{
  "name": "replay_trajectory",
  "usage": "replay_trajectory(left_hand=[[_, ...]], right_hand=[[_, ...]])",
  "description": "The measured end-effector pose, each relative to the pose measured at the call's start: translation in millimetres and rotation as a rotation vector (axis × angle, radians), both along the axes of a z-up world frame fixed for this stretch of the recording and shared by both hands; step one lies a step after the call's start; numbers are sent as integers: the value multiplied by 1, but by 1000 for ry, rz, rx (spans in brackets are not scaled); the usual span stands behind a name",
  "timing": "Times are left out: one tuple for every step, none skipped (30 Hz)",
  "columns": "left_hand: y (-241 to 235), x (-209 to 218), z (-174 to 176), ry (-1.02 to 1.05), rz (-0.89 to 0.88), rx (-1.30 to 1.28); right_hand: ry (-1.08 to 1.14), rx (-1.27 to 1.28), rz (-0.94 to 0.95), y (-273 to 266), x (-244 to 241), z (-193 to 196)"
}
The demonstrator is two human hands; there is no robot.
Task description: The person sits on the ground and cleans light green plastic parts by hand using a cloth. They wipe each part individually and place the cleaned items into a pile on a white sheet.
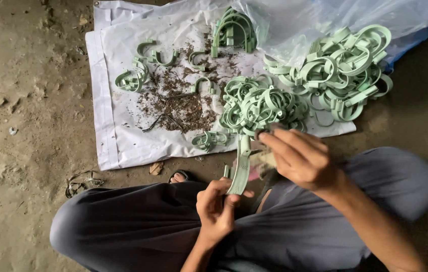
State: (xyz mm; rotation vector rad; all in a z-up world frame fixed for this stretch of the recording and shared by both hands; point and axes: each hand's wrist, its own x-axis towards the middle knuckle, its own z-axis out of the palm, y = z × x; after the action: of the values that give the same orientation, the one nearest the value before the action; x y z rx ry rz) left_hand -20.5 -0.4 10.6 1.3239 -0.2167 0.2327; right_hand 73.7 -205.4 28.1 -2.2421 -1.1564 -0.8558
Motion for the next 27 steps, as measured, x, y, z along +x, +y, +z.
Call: replay_trajectory(left_hand=[[2,-2,-3,3,-5,2],[2,-3,-7,40,-7,-13],[2,-3,-10,77,-9,-27],[3,-3,-7,79,-9,-27],[3,-3,-5,88,-11,1],[4,-2,-2,99,-11,29],[4,-1,0,103,-10,30],[3,1,0,112,-21,22],[2,3,0,122,-31,14],[2,3,0,123,-28,14],[1,3,0,115,-22,42],[2,3,0,111,-20,74],[2,3,1,114,-21,77],[1,4,1,45,-16,86],[0,4,1,-24,-11,95],[0,5,2,-21,-12,94],[0,5,3,-74,-2,136],[-1,7,4,-133,9,178],[0,7,2,-136,10,179],[0,6,-1,-184,55,215],[0,5,-3,-231,101,252],[0,5,-2,-231,101,249],[1,4,0,-275,163,258],[2,3,2,-320,233,271],[4,5,-1,-320,239,273],[6,5,-5,-335,253,314],[7,6,-8,-351,267,355]], right_hand=[[3,2,-5,5,-4,4],[123,76,99,9,-6,8],[243,150,203,12,-7,13],[245,151,203,16,-6,21],[237,18,182,20,-5,30],[229,-114,163,23,-3,39],[233,-113,164,24,-4,40],[204,-155,100,24,-5,41],[175,-196,35,24,-6,42],[175,-196,38,21,-6,34],[270,-124,18,17,-5,27],[367,-48,-5,14,-6,20],[370,-45,-6,13,-7,30],[555,44,-20,12,-8,41],[740,134,-33,11,-9,52],[743,134,-34,13,-10,50],[676,142,72,15,-11,47],[602,150,178,17,-10,45],[599,150,179,19,-10,44],[386,36,149,21,-10,43],[174,-77,120,23,-10,43],[174,-80,119,18,-10,30],[111,-197,63,14,-11,17],[46,-310,13,11,-10,5],[44,-309,19,12,-7,13],[155,-173,43,13,-6,21],[264,-35,66,13,-6,29]])
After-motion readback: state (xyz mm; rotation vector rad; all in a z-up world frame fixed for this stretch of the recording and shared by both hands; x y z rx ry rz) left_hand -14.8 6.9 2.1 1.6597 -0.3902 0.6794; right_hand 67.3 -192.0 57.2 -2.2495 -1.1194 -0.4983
